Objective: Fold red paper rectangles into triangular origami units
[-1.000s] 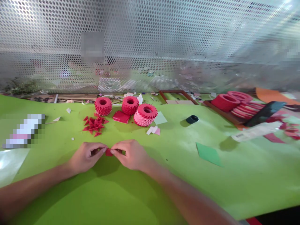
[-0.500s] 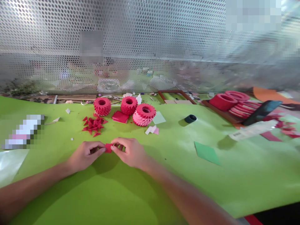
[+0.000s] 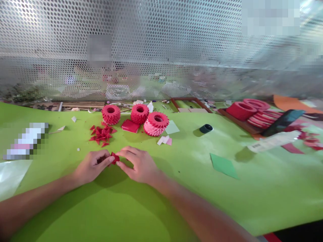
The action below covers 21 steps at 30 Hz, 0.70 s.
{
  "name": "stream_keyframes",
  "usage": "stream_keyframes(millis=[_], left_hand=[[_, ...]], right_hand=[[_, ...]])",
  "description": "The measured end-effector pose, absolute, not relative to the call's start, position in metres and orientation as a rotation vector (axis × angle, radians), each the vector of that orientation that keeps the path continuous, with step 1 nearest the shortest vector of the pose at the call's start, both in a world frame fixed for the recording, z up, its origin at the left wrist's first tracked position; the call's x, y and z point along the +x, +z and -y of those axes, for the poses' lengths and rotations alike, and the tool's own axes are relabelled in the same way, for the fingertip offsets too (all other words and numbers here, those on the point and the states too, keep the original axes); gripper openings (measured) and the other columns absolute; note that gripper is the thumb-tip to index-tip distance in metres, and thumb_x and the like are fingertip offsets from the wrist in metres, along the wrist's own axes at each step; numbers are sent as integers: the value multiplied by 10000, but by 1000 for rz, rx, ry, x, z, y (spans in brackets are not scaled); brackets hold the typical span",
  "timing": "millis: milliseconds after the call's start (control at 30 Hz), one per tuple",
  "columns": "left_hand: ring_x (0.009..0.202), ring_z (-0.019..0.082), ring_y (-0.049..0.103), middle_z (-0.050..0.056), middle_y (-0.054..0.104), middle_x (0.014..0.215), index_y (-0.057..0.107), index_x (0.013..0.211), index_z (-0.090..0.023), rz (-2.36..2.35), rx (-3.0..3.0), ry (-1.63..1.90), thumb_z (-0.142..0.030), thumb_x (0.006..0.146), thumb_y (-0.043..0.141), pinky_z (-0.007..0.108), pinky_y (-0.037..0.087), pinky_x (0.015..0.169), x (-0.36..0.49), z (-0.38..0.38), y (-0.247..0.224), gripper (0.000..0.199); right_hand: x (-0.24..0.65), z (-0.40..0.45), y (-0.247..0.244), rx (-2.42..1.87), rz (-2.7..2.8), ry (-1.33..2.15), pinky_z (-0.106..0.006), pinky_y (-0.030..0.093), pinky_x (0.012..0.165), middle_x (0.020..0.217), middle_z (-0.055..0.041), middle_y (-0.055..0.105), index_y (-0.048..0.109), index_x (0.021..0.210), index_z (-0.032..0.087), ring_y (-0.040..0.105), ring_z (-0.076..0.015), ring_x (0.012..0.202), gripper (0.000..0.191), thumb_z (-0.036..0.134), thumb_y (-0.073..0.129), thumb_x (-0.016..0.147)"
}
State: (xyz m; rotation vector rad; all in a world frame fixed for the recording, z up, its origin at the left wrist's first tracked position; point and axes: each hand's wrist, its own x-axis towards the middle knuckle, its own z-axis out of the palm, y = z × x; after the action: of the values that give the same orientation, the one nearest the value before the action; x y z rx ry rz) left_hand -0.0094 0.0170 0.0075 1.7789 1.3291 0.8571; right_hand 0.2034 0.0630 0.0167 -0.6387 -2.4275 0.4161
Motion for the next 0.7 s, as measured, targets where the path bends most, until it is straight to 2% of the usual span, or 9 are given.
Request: stream_keyframes(millis=[167,300,433,600,700], left_hand=[[468,98,443,-9,573,586,624,755,-141,-1276,1893,859,-466,978,482,200,302,441,-12,-15,2,419],[491,92,493,4,627,629,647,768,-138,-1195,2128,820,-350,978,519,200,342,468,-11,-11,-2,325],[528,100,542,10,657,675,657,803,-146,-1244,2288,830,-222,949,523,212,412,512,-10,-9,-2,212],[727,159,653,39,717,858,669,958,-169,-1450,2273,896,-186,940,490,310,553,703,-14,-15,-3,181],[948,208,661,71,711,1031,664,1042,-177,-1501,2312,905,-200,950,478,412,545,890,-15,-16,-3,209]], right_hand=[[203,-63,16,-660,2360,447,-259,532,640,962,-83,730,655,1048,169,668,-149,741,167,222,517,971],[205,-64,15,-732,2340,461,-250,526,623,904,-62,743,667,1042,183,674,-143,714,164,188,540,939],[207,-66,15,-692,2363,432,-264,539,655,855,-53,755,685,968,180,686,-150,723,114,230,587,939],[212,-74,20,-518,2431,264,-292,547,710,895,-47,768,701,984,186,689,-160,775,135,218,571,963],[218,-79,23,-493,2520,134,-322,550,752,957,-50,771,717,1018,190,684,-176,829,162,191,568,957]])
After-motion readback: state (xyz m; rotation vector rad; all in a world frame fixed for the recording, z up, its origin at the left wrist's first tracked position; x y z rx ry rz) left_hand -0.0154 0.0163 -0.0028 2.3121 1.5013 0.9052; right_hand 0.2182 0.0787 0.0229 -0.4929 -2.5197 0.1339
